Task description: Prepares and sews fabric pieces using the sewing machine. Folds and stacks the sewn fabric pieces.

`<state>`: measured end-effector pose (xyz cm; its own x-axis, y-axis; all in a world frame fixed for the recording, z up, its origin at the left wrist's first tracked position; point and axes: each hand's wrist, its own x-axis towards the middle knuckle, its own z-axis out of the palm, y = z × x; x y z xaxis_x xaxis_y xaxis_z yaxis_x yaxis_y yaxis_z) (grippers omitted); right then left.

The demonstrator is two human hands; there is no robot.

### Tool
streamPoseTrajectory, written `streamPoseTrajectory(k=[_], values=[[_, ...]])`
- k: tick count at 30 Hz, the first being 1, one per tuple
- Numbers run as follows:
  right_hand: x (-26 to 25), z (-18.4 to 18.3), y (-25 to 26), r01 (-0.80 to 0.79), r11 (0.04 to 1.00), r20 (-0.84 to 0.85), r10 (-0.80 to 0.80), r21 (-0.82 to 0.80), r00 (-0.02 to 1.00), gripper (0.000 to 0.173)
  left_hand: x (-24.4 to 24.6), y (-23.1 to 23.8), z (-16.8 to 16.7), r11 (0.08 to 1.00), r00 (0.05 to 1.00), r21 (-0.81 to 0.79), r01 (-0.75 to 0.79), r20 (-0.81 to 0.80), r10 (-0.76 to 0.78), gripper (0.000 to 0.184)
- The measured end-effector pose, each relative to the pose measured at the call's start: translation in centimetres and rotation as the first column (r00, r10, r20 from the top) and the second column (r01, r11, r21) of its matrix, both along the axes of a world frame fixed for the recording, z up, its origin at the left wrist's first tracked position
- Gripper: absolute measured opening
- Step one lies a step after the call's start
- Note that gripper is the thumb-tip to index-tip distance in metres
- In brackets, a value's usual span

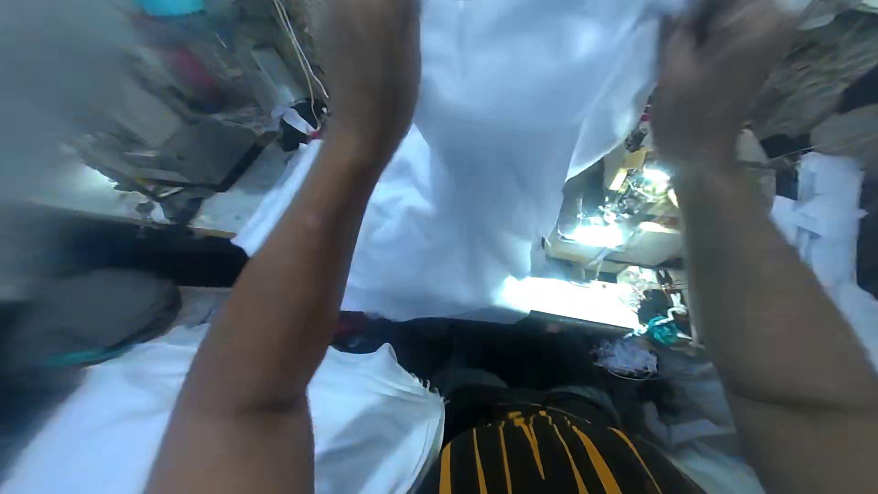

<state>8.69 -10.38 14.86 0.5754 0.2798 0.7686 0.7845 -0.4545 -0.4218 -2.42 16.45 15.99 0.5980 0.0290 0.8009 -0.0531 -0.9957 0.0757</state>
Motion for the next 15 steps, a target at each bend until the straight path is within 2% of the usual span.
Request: streamPoseTrajectory(k=[1,2,4,6,8,10,12,13,15], values=[[-0.6,-2.2,-0.2,-0.055,0.995,-0.005,0.054,-0.085,0.999,0.030,-2.2,-1.7,-0.7,0.996,0.983,-0.091,-0.025,-0.185,0.008,0.030],[-1.2,-4.8,-0.7,-0.108,0.981,-0.052,0.101,-0.161,0.994,0.033,-3.7,-2.2,-2.8,0.988,0.952,-0.151,-0.019,-0.306,-0.028,0.034],[-2.1,-10.3,-2.1,-0.183,0.947,-0.207,0.129,-0.265,0.970,0.030,-6.1,-2.1,-8.6,0.978,0.908,-0.210,0.004,-0.408,-0.091,0.034],[-3.6,-14.9,-3.6,-0.234,0.946,-0.348,0.146,-0.225,0.926,0.023,-8.1,-2.3,-13.7,0.946,0.882,-0.325,-0.003,-0.447,-0.150,0.025],[-4.8,-18.2,-4.2,-0.268,0.963,-0.539,0.215,-0.021,0.815,0.017,-9.3,-2.8,-17.5,0.856,0.883,-0.516,0.035,-0.385,-0.269,0.025],[-5.9,-19.0,-3.9,-0.212,0.925,-0.763,0.381,0.316,0.522,0.018,-9.3,-3.5,-19.5,0.693,0.900,-0.714,0.098,-0.234,-0.369,0.024],[-6.7,-18.7,-2.6,-0.007,0.823,-0.794,0.551,0.569,0.258,0.016,-8.7,-4.6,-19.2,0.467,0.921,-0.883,0.055,-0.136,-0.366,0.020],[-6.8,-18.5,-2.1,0.061,0.772,-0.768,0.614,0.632,0.184,0.019,-8.2,-5.0,-18.7,0.362,0.926,-0.932,0.030,-0.110,-0.362,0.018],[-6.8,-18.5,-1.4,0.108,0.714,-0.722,0.678,0.691,0.135,0.024,-7.3,-5.4,-18.0,0.227,0.930,-0.973,0.041,-0.046,-0.364,0.016]])
